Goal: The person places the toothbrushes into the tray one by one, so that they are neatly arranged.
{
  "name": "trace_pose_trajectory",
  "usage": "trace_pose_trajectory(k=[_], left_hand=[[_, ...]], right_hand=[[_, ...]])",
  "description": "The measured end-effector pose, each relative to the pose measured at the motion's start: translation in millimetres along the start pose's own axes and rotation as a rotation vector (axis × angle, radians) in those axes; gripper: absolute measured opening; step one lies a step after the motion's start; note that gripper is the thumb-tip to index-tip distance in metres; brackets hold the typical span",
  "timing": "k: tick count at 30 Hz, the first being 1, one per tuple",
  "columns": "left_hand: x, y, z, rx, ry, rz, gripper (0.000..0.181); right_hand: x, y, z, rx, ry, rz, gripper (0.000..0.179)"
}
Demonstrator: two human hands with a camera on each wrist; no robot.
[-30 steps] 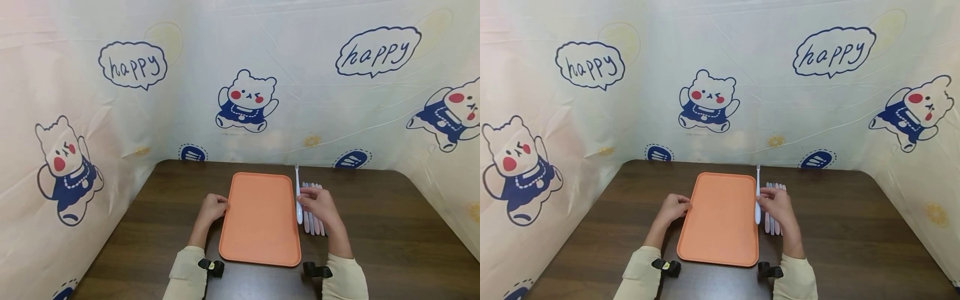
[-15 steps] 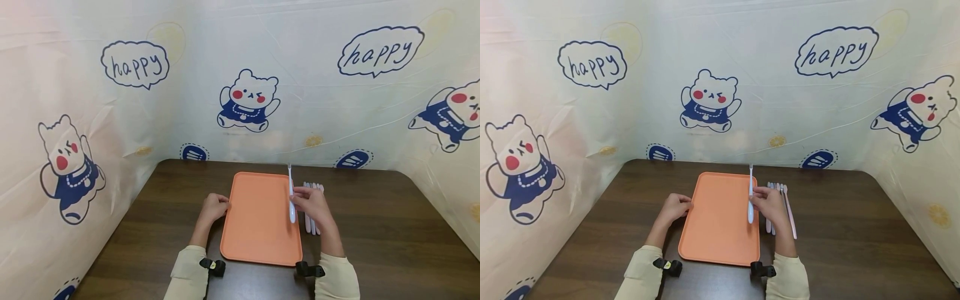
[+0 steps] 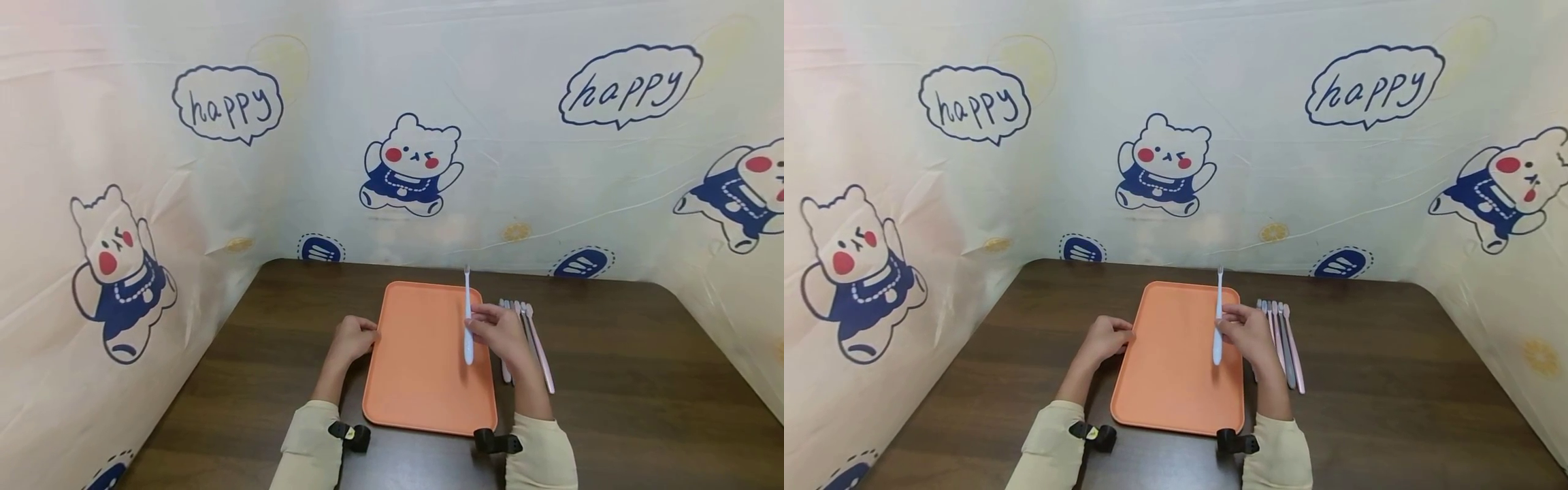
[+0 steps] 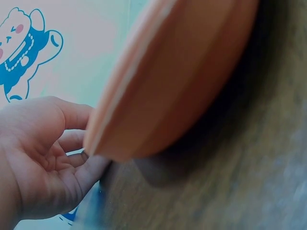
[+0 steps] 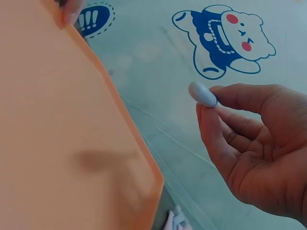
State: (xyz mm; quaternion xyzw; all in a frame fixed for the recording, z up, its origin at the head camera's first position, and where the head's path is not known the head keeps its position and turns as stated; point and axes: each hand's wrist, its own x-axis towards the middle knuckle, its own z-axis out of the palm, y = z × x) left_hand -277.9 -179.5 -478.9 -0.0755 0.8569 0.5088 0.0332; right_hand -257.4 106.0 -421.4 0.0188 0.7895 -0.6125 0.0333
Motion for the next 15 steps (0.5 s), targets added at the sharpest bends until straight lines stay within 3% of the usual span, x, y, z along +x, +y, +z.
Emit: trace_pose_trajectory(k=[15], left_hand=[[0.2,-0.5,-1.1,-0.018,-0.007,-0.009,0.018]], right_hand=[[2.5,-5,20,0.059,0.022,-0.021,0.041]])
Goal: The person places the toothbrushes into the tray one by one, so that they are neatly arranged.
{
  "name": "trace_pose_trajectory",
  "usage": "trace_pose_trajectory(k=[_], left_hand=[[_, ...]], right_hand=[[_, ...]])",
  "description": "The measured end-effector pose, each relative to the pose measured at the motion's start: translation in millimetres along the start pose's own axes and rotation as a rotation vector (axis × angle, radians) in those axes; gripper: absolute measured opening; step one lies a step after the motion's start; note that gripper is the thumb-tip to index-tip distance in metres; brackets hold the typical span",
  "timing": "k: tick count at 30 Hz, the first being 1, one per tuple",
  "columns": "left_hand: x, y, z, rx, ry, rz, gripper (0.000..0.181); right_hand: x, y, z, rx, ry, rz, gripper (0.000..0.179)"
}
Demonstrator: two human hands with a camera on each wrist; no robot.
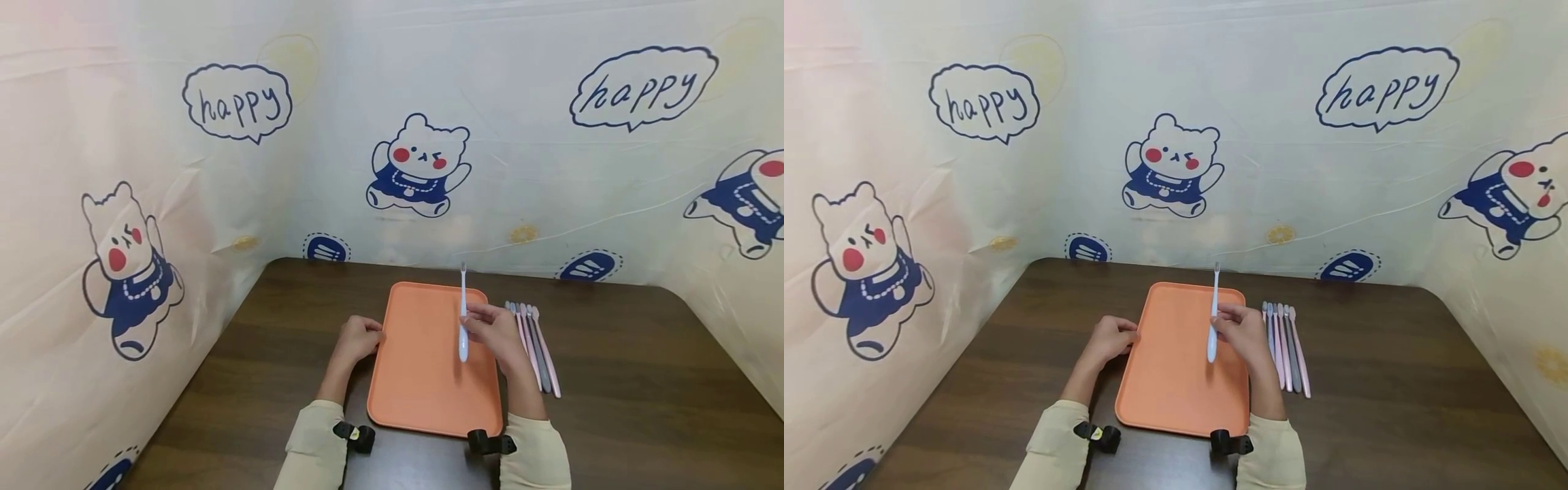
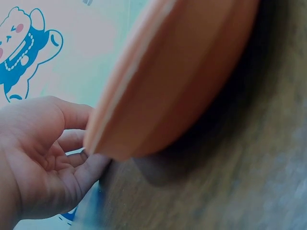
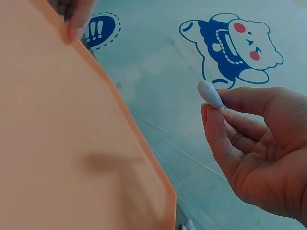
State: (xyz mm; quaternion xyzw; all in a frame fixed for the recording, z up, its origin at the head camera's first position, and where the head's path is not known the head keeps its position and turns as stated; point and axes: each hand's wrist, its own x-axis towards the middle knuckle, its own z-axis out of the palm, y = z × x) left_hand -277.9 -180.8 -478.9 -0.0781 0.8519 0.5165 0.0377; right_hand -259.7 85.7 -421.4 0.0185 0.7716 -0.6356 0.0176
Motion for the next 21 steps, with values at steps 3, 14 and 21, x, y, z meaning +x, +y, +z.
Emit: trace_pose_trajectory(k=[3,14,21], left_hand=[[0.7,0.5,1.3,0.01,0.0,0.003,0.018],[1.3,1.8,2.1,0.022,0.003,0.006,0.018],[1.5,1.5,2.1,0.008,0.007,0.005,0.018]], right_hand=[[0.8,0.4,0.5,0.008,0.007,-0.001,0.041],[4.7,0.7,3.5,0.018,0.0,-0.017,0.041],[8.8,2.4,9.8,0.014,-0.008,-0.036,0.04]])
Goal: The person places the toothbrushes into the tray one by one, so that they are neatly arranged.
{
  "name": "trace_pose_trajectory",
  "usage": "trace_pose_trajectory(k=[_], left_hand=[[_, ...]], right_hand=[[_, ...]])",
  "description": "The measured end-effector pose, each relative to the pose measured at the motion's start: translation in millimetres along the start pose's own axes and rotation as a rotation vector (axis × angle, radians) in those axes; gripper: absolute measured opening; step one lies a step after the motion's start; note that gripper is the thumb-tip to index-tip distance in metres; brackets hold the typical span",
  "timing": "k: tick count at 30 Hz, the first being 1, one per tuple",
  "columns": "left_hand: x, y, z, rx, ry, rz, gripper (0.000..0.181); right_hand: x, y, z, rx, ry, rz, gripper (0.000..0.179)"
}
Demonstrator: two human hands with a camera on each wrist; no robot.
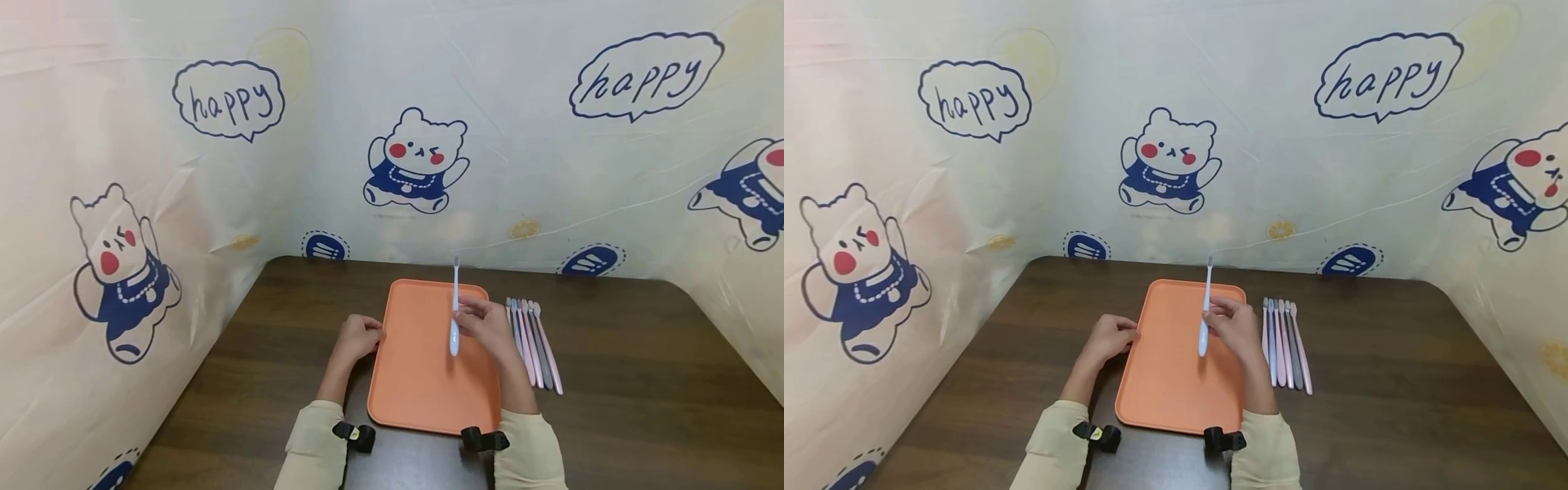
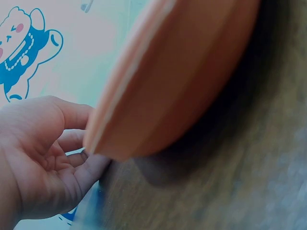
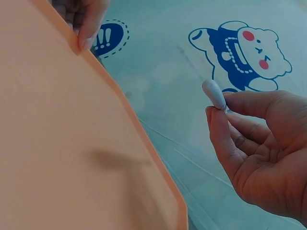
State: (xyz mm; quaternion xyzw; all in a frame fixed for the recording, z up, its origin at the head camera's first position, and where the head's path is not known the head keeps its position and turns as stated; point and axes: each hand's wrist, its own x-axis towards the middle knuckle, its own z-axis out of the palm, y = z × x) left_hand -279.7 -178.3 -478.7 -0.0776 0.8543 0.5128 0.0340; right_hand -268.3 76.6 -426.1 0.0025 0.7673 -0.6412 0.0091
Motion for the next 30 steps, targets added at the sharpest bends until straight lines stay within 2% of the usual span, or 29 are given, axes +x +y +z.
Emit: trace_pose_trajectory(k=[9,24,30], left_hand=[[-1.9,2.4,-1.6,0.005,0.007,-0.009,0.019],[-1.6,-0.2,-0.4,0.009,-0.002,-0.016,0.019],[-1.6,0.9,-1.0,0.023,0.0,-0.004,0.019]], right_hand=[[2.9,2,10,-0.006,-0.01,-0.039,0.037],[4.0,8,30,0.017,-0.016,-0.031,0.036],[2.9,10,43,-0.023,-0.045,-0.032,0.036]])
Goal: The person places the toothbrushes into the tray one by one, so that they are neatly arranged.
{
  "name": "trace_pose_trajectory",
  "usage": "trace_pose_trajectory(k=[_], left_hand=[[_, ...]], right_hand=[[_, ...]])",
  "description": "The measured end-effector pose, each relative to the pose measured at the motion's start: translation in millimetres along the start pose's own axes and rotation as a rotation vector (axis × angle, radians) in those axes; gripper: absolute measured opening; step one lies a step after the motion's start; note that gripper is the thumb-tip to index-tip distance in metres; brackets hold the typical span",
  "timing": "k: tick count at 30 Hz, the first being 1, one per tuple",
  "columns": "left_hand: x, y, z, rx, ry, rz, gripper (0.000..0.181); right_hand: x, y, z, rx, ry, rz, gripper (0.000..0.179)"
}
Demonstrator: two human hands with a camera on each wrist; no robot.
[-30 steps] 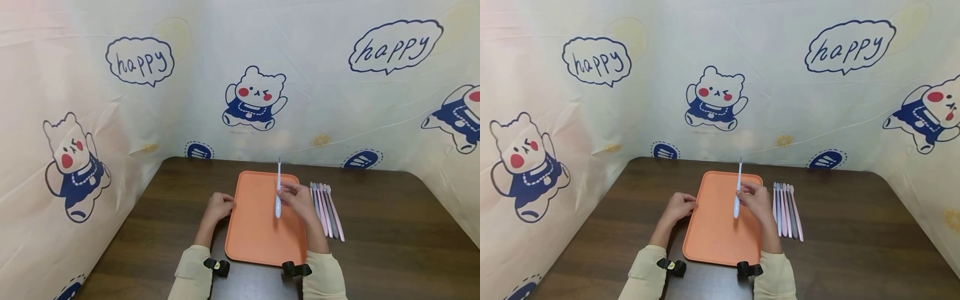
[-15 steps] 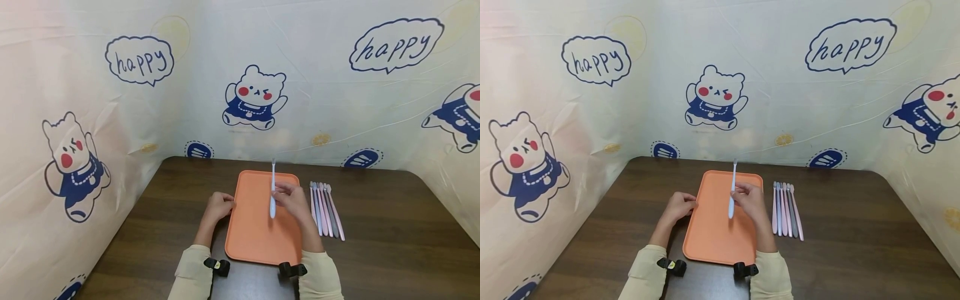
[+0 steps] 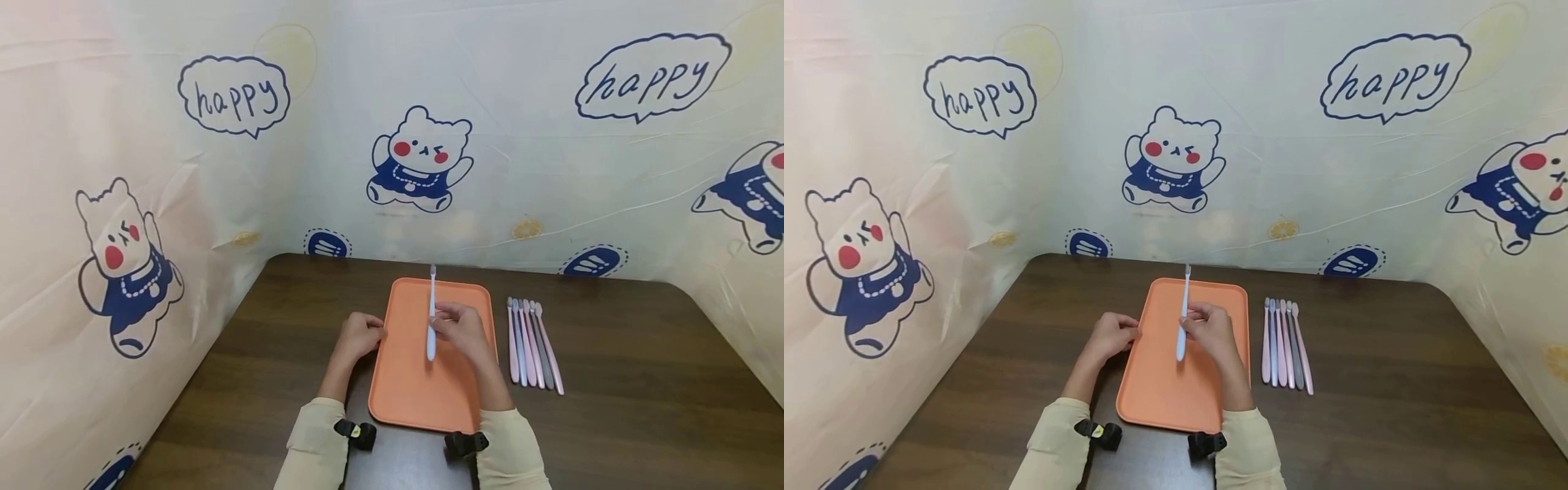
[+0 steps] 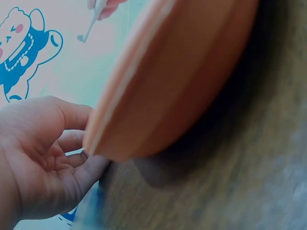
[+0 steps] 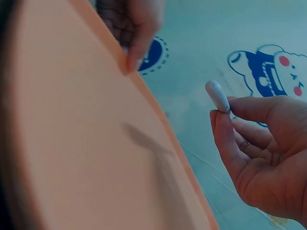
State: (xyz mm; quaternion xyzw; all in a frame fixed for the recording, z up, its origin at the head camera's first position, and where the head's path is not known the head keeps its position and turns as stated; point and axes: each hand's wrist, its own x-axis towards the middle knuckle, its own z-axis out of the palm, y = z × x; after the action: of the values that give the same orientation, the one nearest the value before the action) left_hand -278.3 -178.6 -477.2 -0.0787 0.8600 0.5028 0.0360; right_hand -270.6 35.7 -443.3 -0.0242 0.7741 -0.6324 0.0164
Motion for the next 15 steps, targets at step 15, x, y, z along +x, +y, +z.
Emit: trace_pose_trajectory(k=[15], left_hand=[[0.3,-0.9,-0.7,0.021,0.008,0.022,0.018]], right_hand=[[1.1,15,25,-0.081,-0.043,0.095,0.032]])
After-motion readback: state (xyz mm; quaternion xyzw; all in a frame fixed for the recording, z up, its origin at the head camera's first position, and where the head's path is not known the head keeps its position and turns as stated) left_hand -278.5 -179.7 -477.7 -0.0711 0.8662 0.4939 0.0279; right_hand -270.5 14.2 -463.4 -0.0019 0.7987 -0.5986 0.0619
